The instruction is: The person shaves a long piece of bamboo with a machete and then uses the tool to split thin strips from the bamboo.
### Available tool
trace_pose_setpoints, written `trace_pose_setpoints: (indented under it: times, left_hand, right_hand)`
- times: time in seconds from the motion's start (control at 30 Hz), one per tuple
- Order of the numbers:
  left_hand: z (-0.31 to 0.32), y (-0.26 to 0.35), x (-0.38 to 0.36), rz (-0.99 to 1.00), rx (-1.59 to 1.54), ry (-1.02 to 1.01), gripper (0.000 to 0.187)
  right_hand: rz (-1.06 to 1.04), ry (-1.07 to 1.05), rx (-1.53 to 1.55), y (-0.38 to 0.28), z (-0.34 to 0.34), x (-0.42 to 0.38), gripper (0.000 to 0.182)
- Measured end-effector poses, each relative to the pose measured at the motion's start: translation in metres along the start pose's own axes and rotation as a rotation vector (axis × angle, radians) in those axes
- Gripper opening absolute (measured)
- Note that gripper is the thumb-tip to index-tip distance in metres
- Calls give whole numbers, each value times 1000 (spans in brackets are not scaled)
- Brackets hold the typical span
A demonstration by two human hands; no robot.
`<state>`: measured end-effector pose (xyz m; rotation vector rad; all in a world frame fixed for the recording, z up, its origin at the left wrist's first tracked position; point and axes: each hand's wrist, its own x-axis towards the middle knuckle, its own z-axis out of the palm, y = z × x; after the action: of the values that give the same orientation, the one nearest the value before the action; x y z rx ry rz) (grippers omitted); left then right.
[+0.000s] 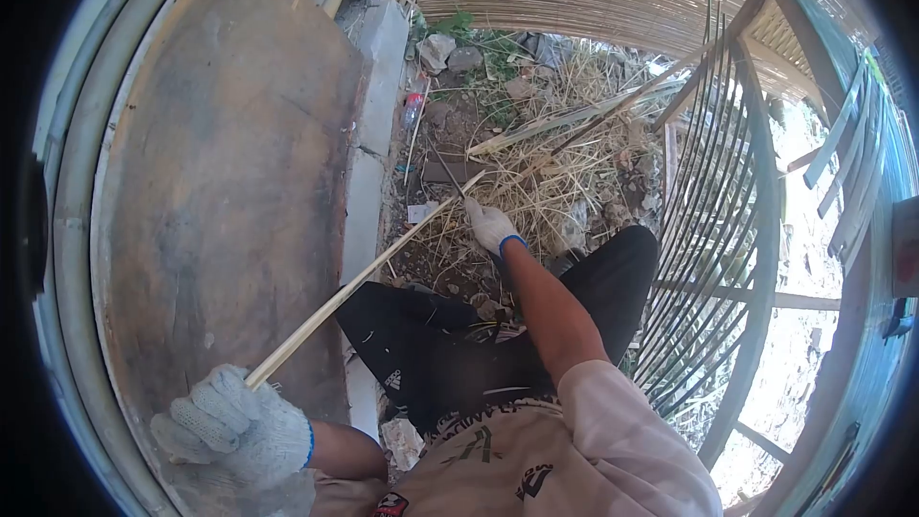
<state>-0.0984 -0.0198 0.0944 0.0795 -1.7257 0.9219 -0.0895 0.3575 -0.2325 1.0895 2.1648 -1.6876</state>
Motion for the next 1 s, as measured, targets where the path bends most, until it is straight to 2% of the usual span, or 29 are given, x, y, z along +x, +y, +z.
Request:
trace_pose_setpoints:
  times: [0.1,0.17,0.2,0.27,0.33,0.4,0.43,0.53,0.6,0.67,0.7,0.77,0.9,1.0]
  left_hand:
    - [-31,19,46,86,1819,166,58]
    - [-43,23,61,164,3035,250,57]
    - [-40,20,58,162,3039,241,57]
    - [-18,12,31,235,2868,300,59]
    - [6,9,2,302,2683,347,61]
    - [9,11,-2,335,2583,367,63]
    - [8,12,7,282,2615,383,62]
    - [3,15,38,118,2702,443,63]
    - [14,13,23,64,2725,456,64]
    - [52,1,-38,262,2690,292,66]
    - [55,-4,-54,269,2694,293,66]
    - [53,-11,-66,511,2728,246,63]
    - [34,-8,-57,543,2725,217,64]
    - [17,0,-45,572,2711,184,65]
  right_hand:
    - [52,-1,58,0,2,-1,83]
    - [-59,122,-76,-9,1,-12,78]
    - [-66,122,-76,-13,2,-19,78]
    - [-167,144,-38,-26,0,-42,75]
    - [-180,100,-4,-50,-10,-83,72]
    - [-292,80,34,-70,-14,-122,61]
    - [-292,82,31,-84,-19,-144,61]
    - [-338,-45,109,-120,-28,-208,46]
    - [-416,-93,68,-142,-35,-245,40]
    - [-530,-105,49,-153,-37,-272,35]
    - [-599,-103,24,-161,-40,-283,32]
    - [-699,-124,26,-165,-42,-296,32]
    - [-793,-127,56,-169,-44,-311,32]
    - [-779,-152,69,-165,-42,-308,31]
